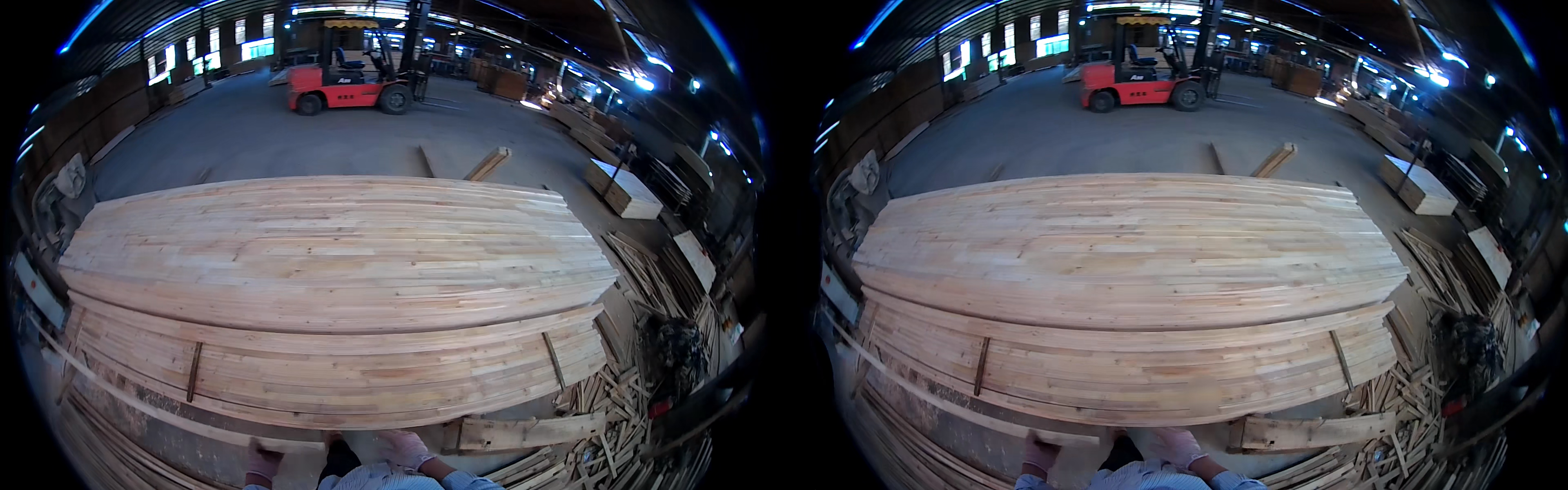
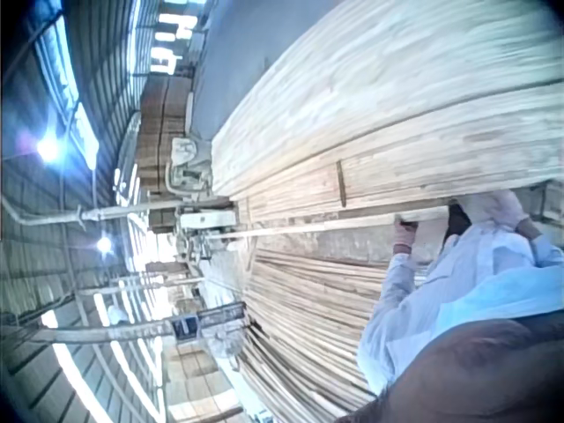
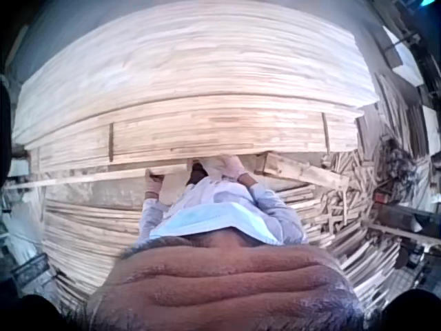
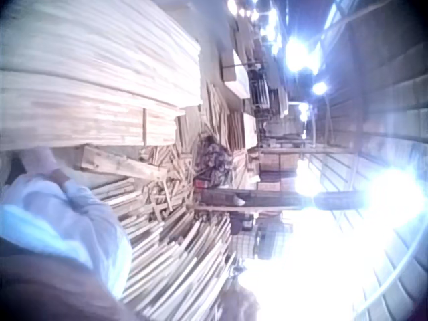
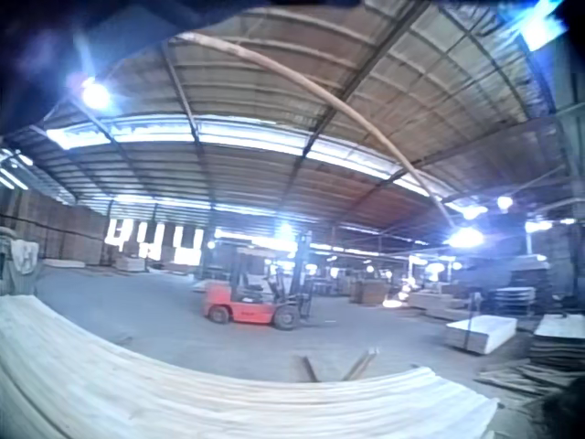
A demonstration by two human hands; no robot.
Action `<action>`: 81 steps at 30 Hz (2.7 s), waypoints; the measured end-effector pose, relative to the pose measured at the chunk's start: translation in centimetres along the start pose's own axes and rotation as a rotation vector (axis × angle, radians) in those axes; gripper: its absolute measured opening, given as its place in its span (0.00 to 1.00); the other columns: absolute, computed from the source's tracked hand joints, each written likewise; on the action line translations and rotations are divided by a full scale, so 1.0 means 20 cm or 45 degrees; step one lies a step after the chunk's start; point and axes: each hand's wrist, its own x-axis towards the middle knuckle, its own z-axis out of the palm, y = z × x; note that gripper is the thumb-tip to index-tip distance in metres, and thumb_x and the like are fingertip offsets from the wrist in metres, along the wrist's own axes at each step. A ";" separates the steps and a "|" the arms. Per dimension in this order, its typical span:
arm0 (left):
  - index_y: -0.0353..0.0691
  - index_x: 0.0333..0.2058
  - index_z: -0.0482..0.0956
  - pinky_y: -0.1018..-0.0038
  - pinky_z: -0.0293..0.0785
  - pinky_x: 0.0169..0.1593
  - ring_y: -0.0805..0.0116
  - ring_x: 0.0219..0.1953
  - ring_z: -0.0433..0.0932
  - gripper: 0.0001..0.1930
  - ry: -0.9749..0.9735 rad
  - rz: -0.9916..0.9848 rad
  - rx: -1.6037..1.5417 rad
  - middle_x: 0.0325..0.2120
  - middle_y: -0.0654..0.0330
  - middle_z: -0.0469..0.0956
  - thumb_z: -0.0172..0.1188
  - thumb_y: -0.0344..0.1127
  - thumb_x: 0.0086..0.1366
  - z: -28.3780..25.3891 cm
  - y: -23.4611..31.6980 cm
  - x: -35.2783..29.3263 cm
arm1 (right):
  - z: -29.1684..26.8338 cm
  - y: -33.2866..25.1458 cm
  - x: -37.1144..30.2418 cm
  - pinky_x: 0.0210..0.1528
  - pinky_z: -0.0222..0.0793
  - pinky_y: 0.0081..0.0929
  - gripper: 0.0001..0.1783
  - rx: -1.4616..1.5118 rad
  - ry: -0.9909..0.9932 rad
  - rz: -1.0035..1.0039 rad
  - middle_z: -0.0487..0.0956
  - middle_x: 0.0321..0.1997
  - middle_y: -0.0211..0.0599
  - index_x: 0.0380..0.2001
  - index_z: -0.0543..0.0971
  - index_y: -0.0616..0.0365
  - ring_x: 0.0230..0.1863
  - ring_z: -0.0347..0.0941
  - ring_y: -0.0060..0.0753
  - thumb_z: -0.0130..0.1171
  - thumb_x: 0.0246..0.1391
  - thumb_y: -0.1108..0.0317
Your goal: The person repeatedly picks up long, thin wooden planks from a pile and places them onto a larger stack of similar planks. The person uses both hands to lift and position each plank, aligning it with the others in the stack.
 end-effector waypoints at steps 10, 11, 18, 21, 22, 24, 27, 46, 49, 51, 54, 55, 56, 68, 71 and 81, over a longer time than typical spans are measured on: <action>0.45 0.55 0.71 0.52 0.65 0.58 0.54 0.52 0.71 0.32 0.289 0.305 0.445 0.48 0.56 0.75 0.49 0.66 0.65 -0.28 0.47 -0.02 | 0.17 0.46 0.10 0.58 0.71 0.42 0.35 -0.047 -0.117 0.357 0.81 0.51 0.47 0.54 0.79 0.53 0.53 0.76 0.52 0.54 0.55 0.37; 0.45 0.56 0.70 0.52 0.65 0.58 0.55 0.53 0.71 0.34 0.415 0.305 0.271 0.47 0.56 0.75 0.50 0.67 0.65 -0.24 0.46 -0.05 | 0.16 0.50 0.17 0.56 0.72 0.42 0.32 -0.050 -0.136 0.412 0.81 0.50 0.48 0.52 0.80 0.53 0.52 0.77 0.53 0.56 0.55 0.39; 0.45 0.37 0.69 0.58 0.67 0.46 0.58 0.40 0.70 0.29 0.433 0.179 -0.013 0.36 0.61 0.71 0.48 0.69 0.64 -0.42 0.33 -0.34 | 0.07 0.70 0.94 0.54 0.72 0.46 0.29 -0.258 0.030 0.500 0.82 0.47 0.49 0.48 0.82 0.53 0.51 0.77 0.53 0.59 0.55 0.42; 0.47 0.34 0.70 0.59 0.66 0.45 0.58 0.39 0.70 0.24 0.170 -0.023 -0.014 0.34 0.61 0.71 0.47 0.64 0.66 -0.56 0.26 -0.48 | -0.03 0.72 1.32 0.52 0.73 0.46 0.26 -0.502 -0.065 0.626 0.82 0.46 0.48 0.47 0.80 0.53 0.49 0.78 0.50 0.59 0.56 0.43; 0.47 0.31 0.69 0.59 0.65 0.43 0.58 0.37 0.69 0.26 0.232 -0.034 0.423 0.31 0.61 0.69 0.45 0.66 0.65 -0.55 0.22 -0.53 | -0.06 0.73 1.44 0.52 0.72 0.45 0.27 -0.569 -0.052 0.634 0.81 0.47 0.46 0.49 0.79 0.53 0.50 0.78 0.48 0.60 0.56 0.44; 0.48 0.30 0.69 0.59 0.65 0.42 0.59 0.35 0.69 0.24 0.367 0.001 0.786 0.30 0.61 0.68 0.46 0.64 0.65 -0.60 0.16 -0.59 | -0.11 0.73 1.64 0.53 0.71 0.43 0.29 -0.698 -0.027 0.634 0.79 0.52 0.43 0.54 0.75 0.52 0.53 0.77 0.44 0.62 0.55 0.47; 0.49 0.29 0.70 0.58 0.65 0.41 0.60 0.34 0.69 0.21 0.505 0.022 0.960 0.28 0.62 0.67 0.48 0.61 0.65 -0.79 0.12 -0.68 | -0.12 0.81 1.84 0.55 0.68 0.39 0.34 -0.912 0.016 0.642 0.75 0.58 0.40 0.59 0.71 0.51 0.59 0.73 0.41 0.65 0.52 0.50; 0.37 0.43 0.75 0.58 0.78 0.47 0.55 0.38 0.80 0.15 0.832 0.042 0.187 0.33 0.54 0.81 0.54 0.44 0.70 -0.10 0.34 -0.23 | -0.18 0.74 1.97 0.47 0.72 0.40 0.16 -1.229 -0.324 0.282 0.84 0.44 0.36 0.40 0.85 0.49 0.47 0.80 0.43 0.62 0.53 0.54; 0.37 0.46 0.71 0.63 0.75 0.51 0.57 0.41 0.77 0.12 0.065 -0.062 -0.073 0.36 0.53 0.76 0.47 0.39 0.73 -0.34 0.27 -0.23 | -0.17 0.72 1.68 0.54 0.72 0.45 0.25 -0.882 -0.473 0.397 0.84 0.45 0.41 0.46 0.82 0.54 0.49 0.80 0.47 0.61 0.51 0.48; 0.38 0.49 0.69 0.64 0.73 0.52 0.57 0.44 0.75 0.13 0.297 -0.016 0.374 0.41 0.52 0.74 0.44 0.38 0.73 -0.17 0.19 -0.18 | -0.19 0.60 1.44 0.51 0.75 0.45 0.27 -0.771 -0.603 0.256 0.83 0.44 0.45 0.43 0.82 0.55 0.49 0.80 0.50 0.59 0.50 0.44; 0.40 0.49 0.68 0.61 0.74 0.50 0.53 0.43 0.75 0.13 0.072 -0.011 0.806 0.41 0.51 0.73 0.46 0.40 0.71 -0.18 0.05 -0.04 | 0.02 0.74 1.01 0.49 0.75 0.46 0.27 -0.480 -0.580 0.110 0.84 0.41 0.45 0.41 0.83 0.52 0.46 0.81 0.49 0.59 0.48 0.41; 0.40 0.49 0.69 0.59 0.74 0.49 0.52 0.42 0.75 0.14 0.033 -0.017 0.847 0.40 0.51 0.74 0.47 0.41 0.71 -0.16 0.01 0.03 | 0.09 0.74 0.93 0.48 0.75 0.47 0.28 -0.527 -0.695 0.074 0.84 0.39 0.45 0.42 0.82 0.52 0.45 0.81 0.50 0.60 0.47 0.40; 0.40 0.48 0.69 0.58 0.74 0.48 0.52 0.41 0.75 0.14 0.001 -0.031 0.849 0.39 0.51 0.74 0.49 0.42 0.70 -0.14 -0.04 0.08 | 0.12 0.68 0.86 0.48 0.75 0.47 0.30 -0.538 -0.788 0.093 0.84 0.38 0.45 0.45 0.80 0.51 0.45 0.81 0.50 0.61 0.46 0.41; 0.40 0.37 0.70 0.45 0.75 0.37 0.48 0.26 0.75 0.18 0.401 0.007 -0.273 0.24 0.55 0.73 0.54 0.51 0.68 0.19 -0.41 0.38 | -0.02 0.02 0.09 0.38 0.74 0.52 0.17 -0.613 -0.429 -0.142 0.82 0.33 0.50 0.35 0.82 0.50 0.36 0.79 0.57 0.56 0.55 0.49; 0.40 0.34 0.69 0.45 0.74 0.34 0.50 0.21 0.72 0.14 0.359 0.006 -0.313 0.22 0.56 0.71 0.54 0.46 0.67 0.16 -0.42 0.34 | -0.08 -0.01 0.04 0.39 0.74 0.52 0.17 -0.612 -0.413 -0.120 0.82 0.33 0.50 0.36 0.82 0.50 0.36 0.79 0.57 0.56 0.55 0.49; 0.40 0.37 0.71 0.47 0.74 0.36 0.49 0.28 0.75 0.16 0.306 0.049 -0.300 0.25 0.55 0.75 0.52 0.50 0.68 0.22 -0.60 0.15 | -0.13 -0.06 0.08 0.40 0.74 0.52 0.18 -0.598 -0.375 -0.115 0.82 0.35 0.51 0.38 0.82 0.50 0.38 0.79 0.57 0.56 0.55 0.50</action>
